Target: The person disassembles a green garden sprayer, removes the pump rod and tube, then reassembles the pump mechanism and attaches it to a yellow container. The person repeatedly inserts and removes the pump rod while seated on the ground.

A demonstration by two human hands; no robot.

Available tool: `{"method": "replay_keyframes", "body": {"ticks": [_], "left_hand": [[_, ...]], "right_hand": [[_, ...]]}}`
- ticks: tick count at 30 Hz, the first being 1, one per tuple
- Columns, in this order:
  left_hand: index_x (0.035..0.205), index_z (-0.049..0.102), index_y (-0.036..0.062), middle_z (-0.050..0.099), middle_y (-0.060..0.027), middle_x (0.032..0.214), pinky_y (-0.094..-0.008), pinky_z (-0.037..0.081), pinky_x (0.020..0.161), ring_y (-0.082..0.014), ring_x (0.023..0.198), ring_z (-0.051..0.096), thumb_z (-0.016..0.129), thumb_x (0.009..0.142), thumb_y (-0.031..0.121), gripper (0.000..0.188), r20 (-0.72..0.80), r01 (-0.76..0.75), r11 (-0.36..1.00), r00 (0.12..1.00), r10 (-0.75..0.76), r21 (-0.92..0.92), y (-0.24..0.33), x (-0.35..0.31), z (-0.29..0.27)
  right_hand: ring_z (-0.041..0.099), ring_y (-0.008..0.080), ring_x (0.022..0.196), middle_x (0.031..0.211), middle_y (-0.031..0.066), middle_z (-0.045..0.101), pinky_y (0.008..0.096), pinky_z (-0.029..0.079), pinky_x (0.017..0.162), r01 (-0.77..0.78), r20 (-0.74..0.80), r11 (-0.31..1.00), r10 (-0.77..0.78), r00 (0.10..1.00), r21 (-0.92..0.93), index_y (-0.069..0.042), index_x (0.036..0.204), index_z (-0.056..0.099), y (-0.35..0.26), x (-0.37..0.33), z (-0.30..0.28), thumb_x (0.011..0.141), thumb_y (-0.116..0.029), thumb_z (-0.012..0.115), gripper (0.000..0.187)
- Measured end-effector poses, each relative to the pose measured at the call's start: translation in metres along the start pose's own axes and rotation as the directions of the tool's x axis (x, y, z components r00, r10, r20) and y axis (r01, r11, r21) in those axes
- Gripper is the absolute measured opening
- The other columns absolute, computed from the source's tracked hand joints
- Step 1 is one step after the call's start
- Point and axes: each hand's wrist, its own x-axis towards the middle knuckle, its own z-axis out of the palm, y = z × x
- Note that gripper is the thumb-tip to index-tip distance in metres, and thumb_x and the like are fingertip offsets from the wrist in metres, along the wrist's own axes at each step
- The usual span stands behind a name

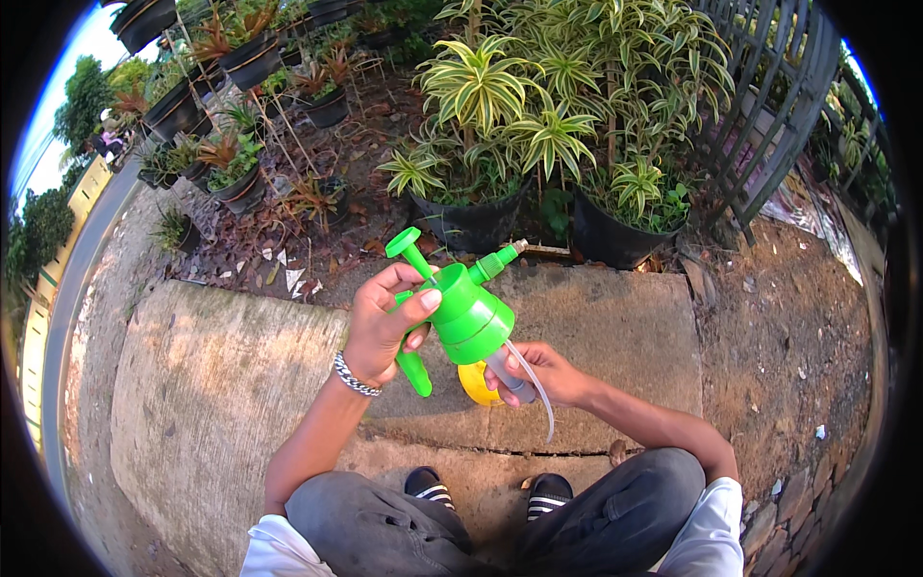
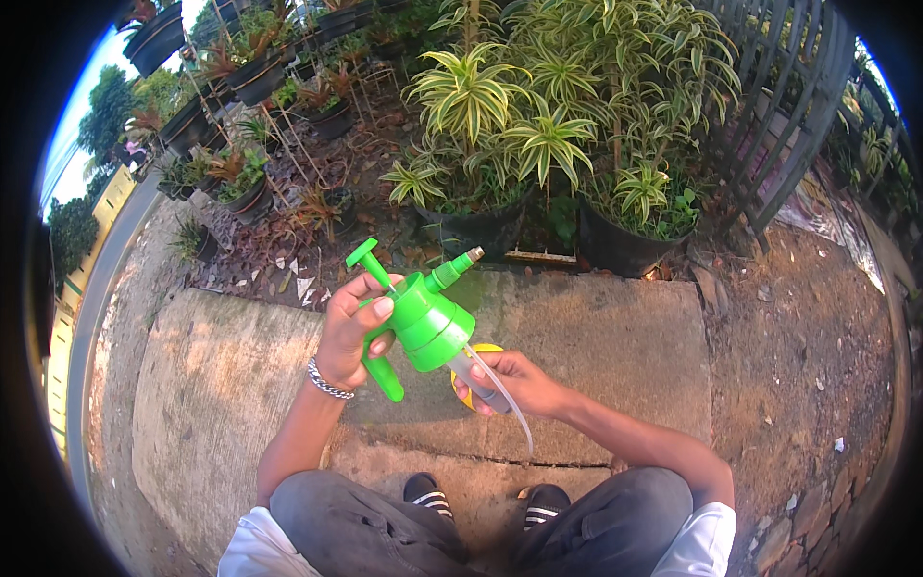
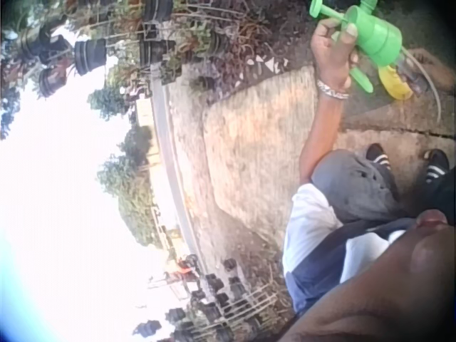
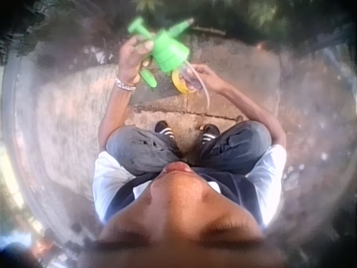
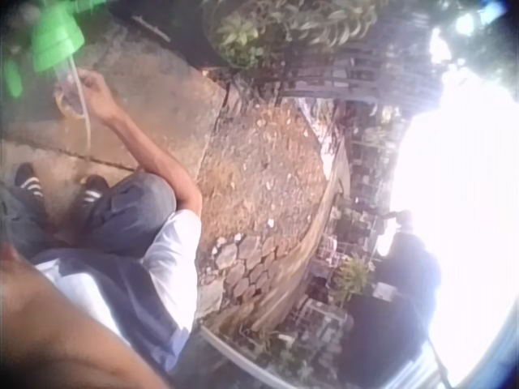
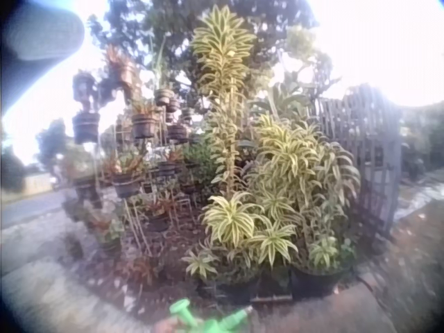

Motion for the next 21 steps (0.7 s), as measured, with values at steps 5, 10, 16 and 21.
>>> {"method": "replay_keyframes", "body": {"ticks": [5, 10, 16, 21], "left_hand": [[0.103, 0.057, 0.0034, 0.065, -0.0052, 0.098, -0.0169, 0.038, 0.042, -0.0017, 0.054, 0.049, 0.074, 0.084, 0.013, 0.028, -0.006, -0.007, 1.000, 1.000, 0.007, 0.020, 0.000, -0.001, 0.000], [0.106, 0.057, 0.0028, 0.065, -0.0050, 0.096, -0.0168, 0.037, 0.042, -0.0017, 0.054, 0.048, 0.074, 0.084, 0.013, 0.030, -0.015, -0.019, 1.000, 1.000, 0.019, 0.024, 0.003, -0.001, 0.000], [0.109, 0.057, 0.0018, 0.065, -0.0062, 0.098, -0.0169, 0.037, 0.043, -0.0021, 0.055, 0.048, 0.074, 0.083, 0.016, 0.034, -0.013, -0.012, 1.000, 1.000, 0.012, 0.020, 0.004, -0.001, -0.002], [0.109, 0.057, 0.0015, 0.066, -0.0072, 0.099, -0.0170, 0.038, 0.043, -0.0022, 0.055, 0.049, 0.074, 0.083, 0.016, 0.034, -0.008, -0.019, 1.000, 1.000, 0.019, 0.023, 0.005, -0.003, -0.001]], "right_hand": [[0.057, 0.0120, 0.072, 0.097, 0.0049, 0.060, 0.0274, 0.047, 0.063, -0.025, -0.007, 0.997, 0.026, 1.000, 0.079, -0.003, 0.113, 0.057, 0.002, 0.001, -0.001, 0.096, -0.042, 0.059, 0.042], [0.056, 0.0107, 0.074, 0.099, 0.0053, 0.061, 0.0277, 0.048, 0.066, 0.016, -0.021, 0.996, -0.018, 1.000, -0.085, -0.003, 0.116, 0.054, 0.008, 0.003, -0.007, 0.101, -0.037, 0.052, 0.037], [0.057, 0.0112, 0.076, 0.096, 0.0039, 0.060, 0.0265, 0.047, 0.063, -0.050, 0.085, 0.992, 0.040, 0.996, 0.118, -0.004, 0.117, 0.054, 0.003, 0.000, -0.005, 0.098, -0.040, 0.057, 0.041], [0.056, 0.0098, 0.076, 0.099, 0.0047, 0.061, 0.0252, 0.049, 0.065, -0.020, 0.038, 1.000, 0.019, 0.999, 0.012, -0.005, 0.117, 0.054, 0.003, 0.002, -0.003, 0.100, -0.038, 0.053, 0.038]]}}
